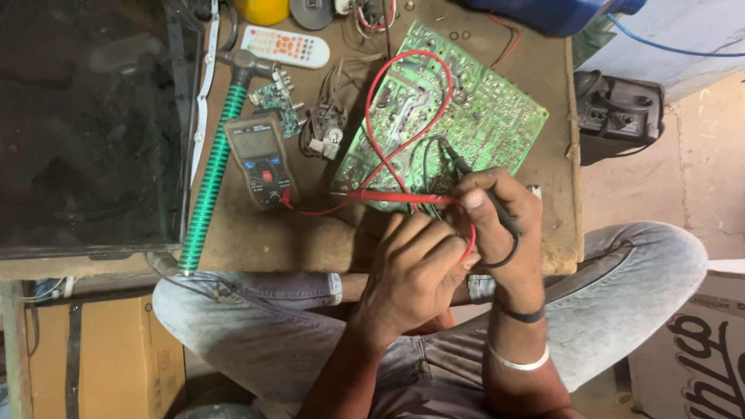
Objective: The person uses a multimeter to test various points on a green circuit board. They move the probes across different components and solder points, occasionally picking up and testing a small electronic component separately before placing it back down.
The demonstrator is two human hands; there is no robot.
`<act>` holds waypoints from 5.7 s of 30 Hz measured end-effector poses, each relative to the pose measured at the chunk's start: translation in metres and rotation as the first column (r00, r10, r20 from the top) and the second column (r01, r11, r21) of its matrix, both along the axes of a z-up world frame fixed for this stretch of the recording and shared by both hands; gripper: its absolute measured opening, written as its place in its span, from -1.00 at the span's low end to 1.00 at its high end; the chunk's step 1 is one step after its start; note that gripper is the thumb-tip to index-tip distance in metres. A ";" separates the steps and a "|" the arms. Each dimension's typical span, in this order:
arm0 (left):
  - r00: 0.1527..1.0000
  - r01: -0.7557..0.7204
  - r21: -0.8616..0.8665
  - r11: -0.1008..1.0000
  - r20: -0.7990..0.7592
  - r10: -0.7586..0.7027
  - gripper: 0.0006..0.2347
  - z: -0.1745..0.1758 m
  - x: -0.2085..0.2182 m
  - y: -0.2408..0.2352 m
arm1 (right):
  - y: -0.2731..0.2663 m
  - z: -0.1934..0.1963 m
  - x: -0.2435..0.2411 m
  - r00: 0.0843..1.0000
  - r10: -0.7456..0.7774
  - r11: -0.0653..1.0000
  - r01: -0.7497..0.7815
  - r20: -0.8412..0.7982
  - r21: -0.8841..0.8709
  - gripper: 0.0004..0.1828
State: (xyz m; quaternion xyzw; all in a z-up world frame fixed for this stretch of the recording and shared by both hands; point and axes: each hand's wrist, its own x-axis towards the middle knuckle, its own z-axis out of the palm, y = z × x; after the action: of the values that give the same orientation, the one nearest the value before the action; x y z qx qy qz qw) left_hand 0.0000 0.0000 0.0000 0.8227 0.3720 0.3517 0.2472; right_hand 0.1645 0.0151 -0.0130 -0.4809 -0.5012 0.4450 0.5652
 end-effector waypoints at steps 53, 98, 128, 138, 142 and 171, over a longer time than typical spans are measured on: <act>0.722 -0.555 -0.020 0.832 0.486 0.493 -0.65 0.009 -0.030 0.004 | -0.039 0.020 -0.019 0.965 -0.244 0.913 0.262 -0.097 0.312 -0.56; 0.653 -0.225 -0.427 0.876 0.601 0.461 -0.71 -0.063 -0.045 0.043 | 0.021 -0.010 -0.060 0.769 -0.238 0.968 0.136 0.594 0.212 -0.62; 0.629 -0.312 -0.418 0.853 0.582 0.515 -0.74 -0.055 -0.042 0.045 | 0.015 -0.011 -0.060 0.758 -0.227 0.968 0.109 0.611 0.225 -0.64; 0.613 -0.314 -0.420 0.852 0.596 0.519 -0.74 -0.056 -0.041 0.046 | 0.020 -0.007 -0.061 0.741 -0.220 0.968 0.085 0.635 0.237 -0.65; 0.620 -0.329 -0.416 0.848 0.582 0.526 -0.72 -0.055 -0.042 0.046 | 0.020 -0.006 -0.062 0.734 -0.217 0.969 0.080 0.644 0.235 -0.65; 0.616 -0.327 -0.433 0.840 0.577 0.537 -0.67 -0.056 -0.042 0.046 | 0.025 -0.006 -0.065 0.633 -0.216 0.969 0.043 0.744 0.244 -0.57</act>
State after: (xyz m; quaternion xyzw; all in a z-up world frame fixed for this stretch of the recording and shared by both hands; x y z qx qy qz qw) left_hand -0.0418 0.0460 -0.0561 0.4756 0.4908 0.6186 0.3876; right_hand 0.0996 0.0403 -0.0192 -0.5981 -0.6996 0.1044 0.3768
